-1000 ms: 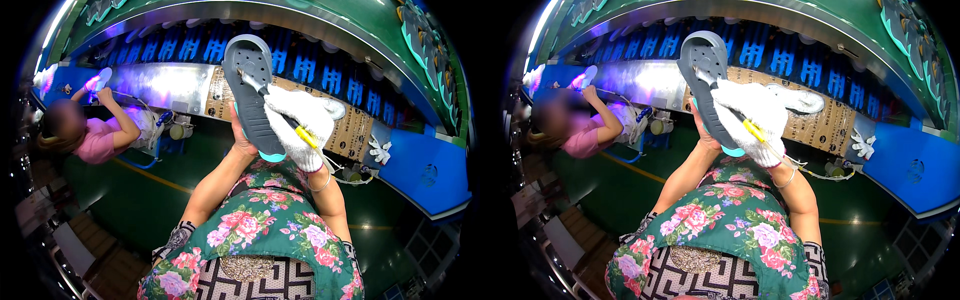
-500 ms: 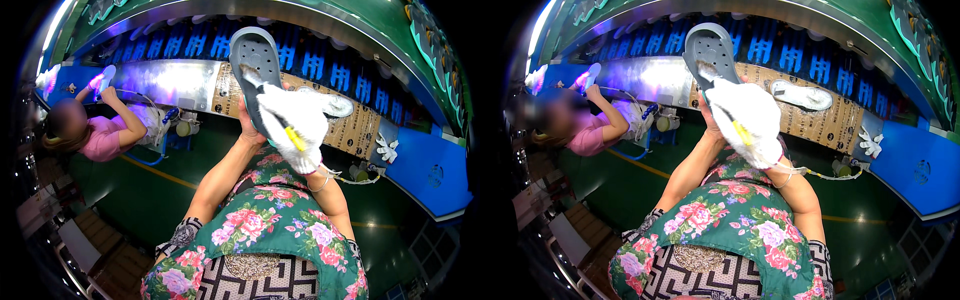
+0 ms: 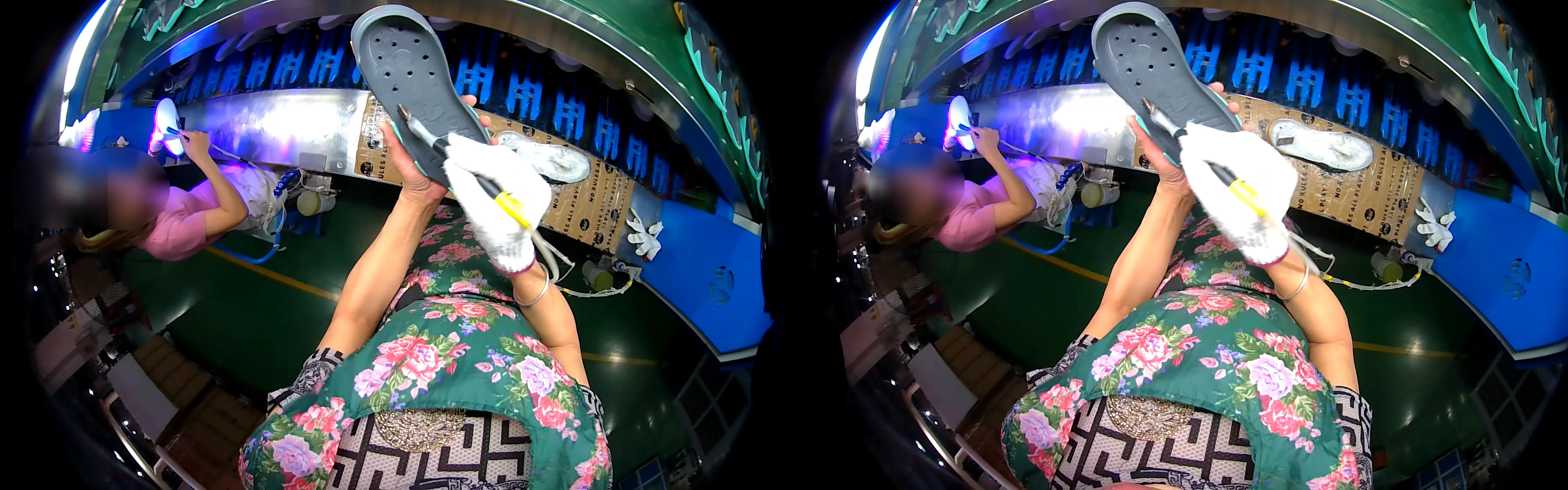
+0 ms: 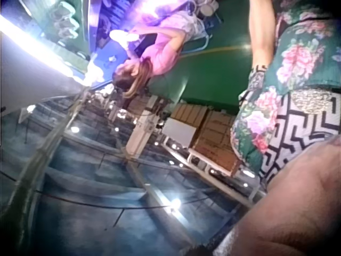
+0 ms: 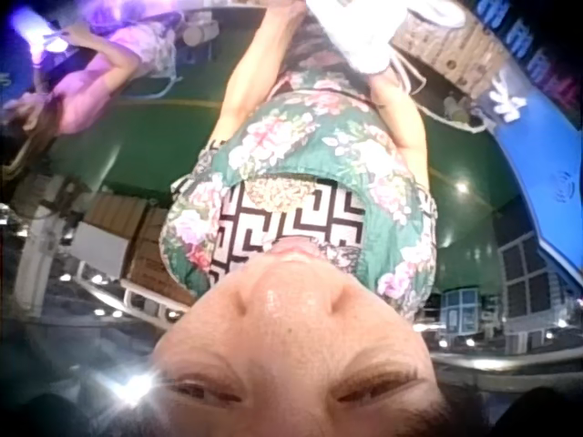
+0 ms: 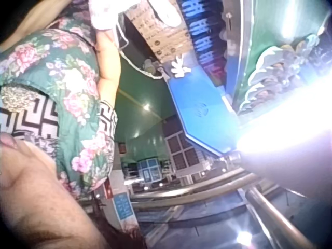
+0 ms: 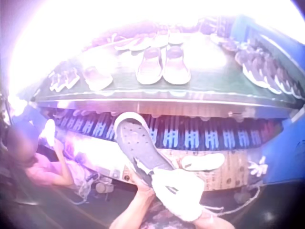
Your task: The person trims excess material from the edges of a gray slipper using a small blade tool. They repeatedly pick up slippers from a conveyor belt, scrape the edges, and place them back on the belt.
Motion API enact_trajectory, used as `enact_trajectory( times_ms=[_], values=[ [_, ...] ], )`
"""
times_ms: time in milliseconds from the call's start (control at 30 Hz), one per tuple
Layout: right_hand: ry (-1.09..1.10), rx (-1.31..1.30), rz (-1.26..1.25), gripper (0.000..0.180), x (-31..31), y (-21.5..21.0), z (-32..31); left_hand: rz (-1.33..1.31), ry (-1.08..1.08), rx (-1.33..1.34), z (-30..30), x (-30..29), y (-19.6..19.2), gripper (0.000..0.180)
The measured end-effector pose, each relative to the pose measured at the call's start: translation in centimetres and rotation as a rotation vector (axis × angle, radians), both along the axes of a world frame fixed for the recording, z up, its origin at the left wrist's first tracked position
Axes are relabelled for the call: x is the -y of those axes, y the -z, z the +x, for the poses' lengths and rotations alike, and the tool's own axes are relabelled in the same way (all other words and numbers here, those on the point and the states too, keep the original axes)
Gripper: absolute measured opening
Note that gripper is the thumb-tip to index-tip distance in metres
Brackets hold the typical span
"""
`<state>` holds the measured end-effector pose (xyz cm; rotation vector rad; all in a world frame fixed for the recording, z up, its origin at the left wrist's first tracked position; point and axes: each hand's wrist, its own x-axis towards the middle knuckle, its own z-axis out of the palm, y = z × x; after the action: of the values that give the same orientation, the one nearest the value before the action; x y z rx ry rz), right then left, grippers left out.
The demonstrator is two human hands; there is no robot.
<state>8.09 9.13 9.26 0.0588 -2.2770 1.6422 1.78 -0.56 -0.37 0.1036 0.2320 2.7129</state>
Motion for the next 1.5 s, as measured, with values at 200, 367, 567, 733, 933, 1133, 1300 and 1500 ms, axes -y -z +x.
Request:
enact_trajectory(
  times_ms=[200,367,567,733,933,1133,1300,1500],
  values=[
    [0.000,0.143,-0.278,0.020,0.3,0.4,0.2,-0.032,0.005,0.089,-0.4,-0.4,0.6,0.119],
    [-0.027,-0.097,0.308,0.022,-1.5,-0.2,0.6,0.072,0.057,0.079,-0.3,-0.1,-0.4,0.114],
    [-0.084,-0.088,0.026,0.020,-1.2,0.0,1.1,0.076,0.142,-0.051,-1.1,0.4,0.7,0.117],
    [-0.092,-0.060,0.170,0.020,-1.9,0.3,1.5,0.046,0.061,-0.106,-2.0,0.3,0.6,0.116],
    [-0.045,0.013,0.012,0.023,-2.1,1.1,2.3,0.154,-0.030,-0.157,-2.6,-0.6,0.2,0.117],
    [-0.121,0.058,-0.162,0.020,-1.3,-0.1,2.3,0.075,0.088,-0.161,-2.3,0.4,2.4,0.113],
    [-0.076,-0.140,0.180,0.029,-3.4,1.6,3.2,0.095,0.077,-0.139,-2.1,0.6,0.9,0.100],
    [-0.234,0.076,-0.155,0.023,-3.3,1.6,4.1,0.104,0.231,-0.185,-1.7,1.4,0.9,0.102]
  ],
)
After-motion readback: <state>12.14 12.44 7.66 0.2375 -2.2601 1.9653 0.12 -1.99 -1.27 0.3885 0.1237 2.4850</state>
